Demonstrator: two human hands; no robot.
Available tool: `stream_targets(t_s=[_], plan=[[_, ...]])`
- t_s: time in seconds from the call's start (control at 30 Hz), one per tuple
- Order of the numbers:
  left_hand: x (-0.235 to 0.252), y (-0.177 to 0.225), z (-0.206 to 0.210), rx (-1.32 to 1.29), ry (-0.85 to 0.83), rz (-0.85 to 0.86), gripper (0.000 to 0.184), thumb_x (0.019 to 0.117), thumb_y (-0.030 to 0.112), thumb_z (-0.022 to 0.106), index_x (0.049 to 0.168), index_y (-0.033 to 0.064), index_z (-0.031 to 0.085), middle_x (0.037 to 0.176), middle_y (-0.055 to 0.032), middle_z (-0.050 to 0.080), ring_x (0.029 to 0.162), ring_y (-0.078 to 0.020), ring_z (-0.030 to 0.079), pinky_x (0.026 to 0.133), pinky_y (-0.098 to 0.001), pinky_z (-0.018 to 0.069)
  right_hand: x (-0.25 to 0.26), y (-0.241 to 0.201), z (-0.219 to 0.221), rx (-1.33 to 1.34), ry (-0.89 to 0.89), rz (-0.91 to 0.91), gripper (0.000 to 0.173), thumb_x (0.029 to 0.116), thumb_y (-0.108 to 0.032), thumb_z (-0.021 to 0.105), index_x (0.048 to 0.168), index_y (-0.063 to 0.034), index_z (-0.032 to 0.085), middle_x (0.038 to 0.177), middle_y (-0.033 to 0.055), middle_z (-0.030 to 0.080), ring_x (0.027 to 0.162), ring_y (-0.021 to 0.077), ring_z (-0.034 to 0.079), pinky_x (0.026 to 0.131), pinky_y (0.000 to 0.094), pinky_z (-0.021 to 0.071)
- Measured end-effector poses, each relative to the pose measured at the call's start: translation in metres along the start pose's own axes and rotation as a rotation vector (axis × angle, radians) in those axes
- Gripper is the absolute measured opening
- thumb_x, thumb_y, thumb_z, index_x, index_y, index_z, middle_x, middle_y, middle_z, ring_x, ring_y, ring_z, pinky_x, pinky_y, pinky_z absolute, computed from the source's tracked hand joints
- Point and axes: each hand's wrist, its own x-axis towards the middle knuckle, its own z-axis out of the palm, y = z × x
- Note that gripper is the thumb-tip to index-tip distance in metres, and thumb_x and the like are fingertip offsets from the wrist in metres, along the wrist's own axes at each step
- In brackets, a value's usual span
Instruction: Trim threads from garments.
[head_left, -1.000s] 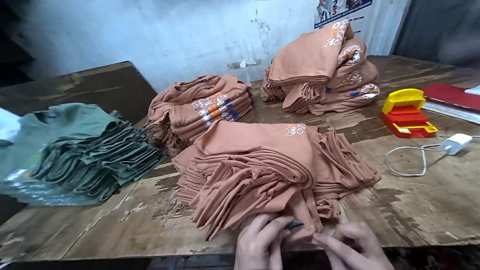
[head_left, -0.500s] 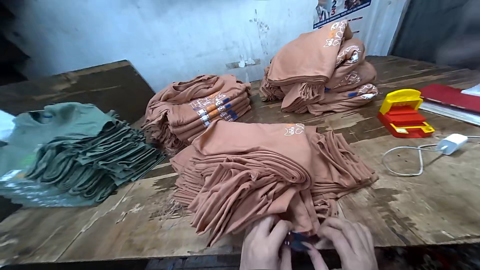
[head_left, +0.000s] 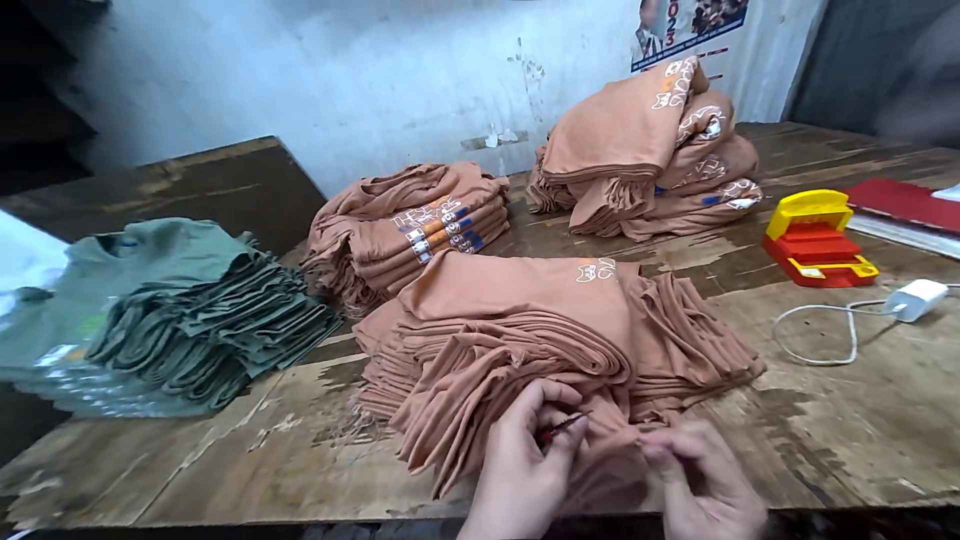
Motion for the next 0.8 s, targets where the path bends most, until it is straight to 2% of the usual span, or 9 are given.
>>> stream_targets(t_s=[0.07,0.13,0.17,0.23,0.3,0.4,0.57,0.7,0.8], plan=[[-0.001,0.001,0.003,-0.056,-0.017,-0.024,0.019,0.0973,0.007,0.067,0.116,0.0055,0.064,0.079,-0.0016,0.072,0.063,-0.0127,0.069,0.057,-0.0264,0.0600,-0.001,-0.001,-0.002,0.062,-0.039,0.064,0.016,0.0949,-0.035,0.074,0.103,-0.0228,0.067,0.101,-0.0093,0.064,0.097,0.0016,0.062,0.083,0.0177,0.0546],[-0.001,0.001,0.005,-0.046,-0.009,-0.018,0.019,0.0967,0.007,0.067,0.116,0.0058,0.064,0.081,-0.0011,0.073,0.065,-0.0129,0.070,0.059,-0.0271,0.0606,-0.002,0.000,0.004,0.002,-0.089,0.012,0.042,0.0836,-0.040,0.085,0.116,-0.0223,0.063,0.116,-0.0034,0.057,0.108,0.0048,0.059,0.090,0.0194,0.0540],[-0.003,0.001,0.005,-0.014,0.001,-0.004,0.022,0.0946,0.006,0.070,0.116,0.0066,0.065,0.084,-0.0001,0.073,0.068,-0.0122,0.070,0.060,-0.0269,0.0609,-0.003,0.002,0.007,-0.028,-0.076,-0.034,0.041,0.0835,-0.034,0.085,0.119,-0.0212,0.068,0.118,-0.0007,0.059,0.109,0.0068,0.060,0.093,0.0211,0.0552],[-0.010,0.004,0.004,0.090,0.020,0.043,0.036,0.0864,0.010,0.078,0.120,0.0079,0.067,0.094,0.0020,0.074,0.079,-0.0098,0.071,0.067,-0.0263,0.0617,-0.008,0.004,0.006,-0.019,0.002,-0.118,0.018,0.0877,-0.016,0.082,0.106,-0.0168,0.079,0.103,-0.0007,0.069,0.097,0.0079,0.068,0.086,0.0227,0.0607],[-0.020,0.008,0.001,0.225,0.031,0.127,0.044,0.0840,0.025,0.085,0.123,0.0091,0.071,0.106,0.0012,0.072,0.094,-0.0082,0.069,0.081,-0.0269,0.0614,-0.013,0.001,-0.004,-0.028,0.002,-0.132,0.011,0.0934,-0.012,0.075,0.102,-0.0174,0.078,0.099,-0.0052,0.069,0.094,0.0049,0.067,0.085,0.0203,0.0585],[-0.038,0.001,0.006,0.548,0.156,0.393,0.027,0.0870,0.037,0.082,0.108,0.0209,0.080,0.101,0.0024,0.072,0.096,-0.0098,0.065,0.085,-0.0310,0.0521,-0.024,-0.006,-0.012,-0.043,0.002,-0.096,0.004,0.0956,-0.013,0.073,0.099,-0.0150,0.076,0.100,-0.0054,0.068,0.097,0.0030,0.067,0.086,0.0176,0.0579],[-0.045,-0.013,0.025,0.909,0.326,0.737,0.018,0.0953,0.019,0.069,0.112,0.0220,0.077,0.104,0.0024,0.071,0.094,-0.0155,0.058,0.089,-0.0346,0.0409,-0.031,-0.012,-0.010,-0.095,-0.020,-0.143,0.004,0.0967,-0.014,0.072,0.099,-0.0133,0.075,0.101,-0.0033,0.068,0.100,0.0036,0.066,0.089,0.0180,0.0560],[-0.034,-0.019,0.031,0.890,0.320,0.748,0.016,0.0945,0.017,0.067,0.105,0.0212,0.078,0.098,0.0024,0.073,0.086,-0.0145,0.058,0.082,-0.0335,0.0407,-0.029,-0.011,-0.011,-0.102,-0.046,-0.158,0.004,0.0970,-0.014,0.071,0.098,-0.0124,0.074,0.100,-0.0020,0.068,0.099,0.0046,0.066,0.089,0.0188,0.0557],[-0.027,-0.018,0.034,0.903,0.243,0.587,0.016,0.0919,0.027,0.071,0.104,0.0190,0.076,0.093,-0.0001,0.071,0.083,-0.0176,0.063,0.074,-0.0370,0.0476,-0.033,-0.008,-0.023,-0.120,-0.131,-0.191,0.005,0.0951,-0.019,0.074,0.096,-0.0139,0.075,0.091,-0.0022,0.067,0.090,0.0058,0.066,0.085,0.0209,0.0566]])
